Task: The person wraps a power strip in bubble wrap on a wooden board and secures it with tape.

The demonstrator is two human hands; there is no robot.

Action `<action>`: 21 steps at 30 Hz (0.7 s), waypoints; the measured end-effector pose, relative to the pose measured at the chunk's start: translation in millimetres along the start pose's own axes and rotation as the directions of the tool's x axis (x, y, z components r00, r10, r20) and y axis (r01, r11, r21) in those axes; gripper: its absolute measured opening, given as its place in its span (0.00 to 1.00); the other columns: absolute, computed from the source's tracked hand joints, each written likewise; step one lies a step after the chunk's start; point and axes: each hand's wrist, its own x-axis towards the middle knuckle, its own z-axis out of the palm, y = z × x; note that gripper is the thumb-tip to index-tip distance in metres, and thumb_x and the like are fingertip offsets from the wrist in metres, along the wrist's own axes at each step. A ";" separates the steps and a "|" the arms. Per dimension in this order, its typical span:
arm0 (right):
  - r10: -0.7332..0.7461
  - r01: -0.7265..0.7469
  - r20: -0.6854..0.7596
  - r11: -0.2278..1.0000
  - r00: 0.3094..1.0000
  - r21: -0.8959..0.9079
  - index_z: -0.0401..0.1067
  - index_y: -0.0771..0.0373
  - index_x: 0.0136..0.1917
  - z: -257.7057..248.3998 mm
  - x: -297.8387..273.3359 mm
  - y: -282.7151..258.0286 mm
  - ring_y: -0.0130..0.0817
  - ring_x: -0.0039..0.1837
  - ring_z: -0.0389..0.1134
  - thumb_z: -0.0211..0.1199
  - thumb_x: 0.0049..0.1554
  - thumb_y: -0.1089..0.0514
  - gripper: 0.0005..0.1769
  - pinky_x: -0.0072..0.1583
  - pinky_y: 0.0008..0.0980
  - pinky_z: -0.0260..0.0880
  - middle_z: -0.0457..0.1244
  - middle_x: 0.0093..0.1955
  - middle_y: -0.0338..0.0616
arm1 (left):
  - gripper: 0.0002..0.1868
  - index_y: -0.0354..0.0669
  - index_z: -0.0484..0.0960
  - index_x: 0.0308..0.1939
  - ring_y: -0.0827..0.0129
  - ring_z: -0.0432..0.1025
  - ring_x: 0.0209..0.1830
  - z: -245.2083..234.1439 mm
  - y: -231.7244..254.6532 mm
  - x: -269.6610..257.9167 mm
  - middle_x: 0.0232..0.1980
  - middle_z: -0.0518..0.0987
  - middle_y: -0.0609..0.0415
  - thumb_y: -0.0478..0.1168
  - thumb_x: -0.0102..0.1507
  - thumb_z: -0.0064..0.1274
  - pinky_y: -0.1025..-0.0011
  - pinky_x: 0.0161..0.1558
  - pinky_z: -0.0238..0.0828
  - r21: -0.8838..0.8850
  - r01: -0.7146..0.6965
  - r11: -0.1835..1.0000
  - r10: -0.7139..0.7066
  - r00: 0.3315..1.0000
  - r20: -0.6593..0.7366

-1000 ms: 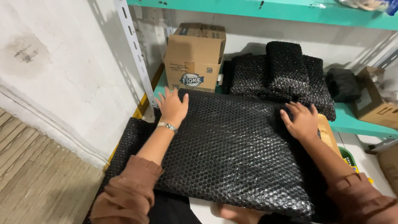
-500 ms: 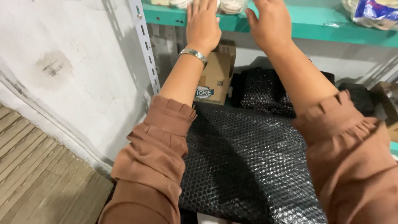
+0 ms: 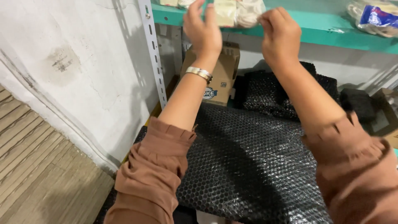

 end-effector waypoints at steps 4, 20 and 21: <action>0.004 0.005 -0.057 0.989 0.998 0.145 0.67 0.75 0.47 -48.3 -19.4 -55.7 0.48 0.47 0.63 0.50 0.62 0.80 0.08 0.49 0.39 0.61 0.62 0.45 0.56 | 0.40 0.41 0.60 0.70 0.58 0.72 0.42 -43.7 79.8 -11.7 0.50 0.76 0.43 0.58 0.59 0.36 0.69 0.34 0.71 -0.392 0.848 0.356 -0.731 0.514 0.449; 0.734 -0.776 0.480 0.100 0.481 0.623 0.56 0.65 0.73 -117.7 -186.8 -59.9 0.42 0.62 0.62 0.49 0.55 0.43 0.38 0.65 0.50 0.65 0.57 0.62 0.51 | 0.23 0.31 0.77 0.49 0.50 0.80 0.37 -75.2 15.0 -164.1 0.41 0.82 0.37 0.37 0.54 0.65 0.55 0.36 0.81 -0.091 0.982 0.167 -0.342 0.144 0.929; 0.717 -0.789 0.613 -0.144 0.332 0.597 0.49 0.58 0.77 -116.4 -197.7 -50.0 0.42 0.61 0.63 0.48 0.54 0.31 0.47 0.65 0.50 0.65 0.57 0.62 0.48 | 0.21 0.30 0.78 0.47 0.51 0.80 0.35 -77.5 9.0 -173.0 0.40 0.82 0.37 0.35 0.53 0.64 0.56 0.36 0.80 -0.025 0.990 0.140 -0.331 0.071 0.941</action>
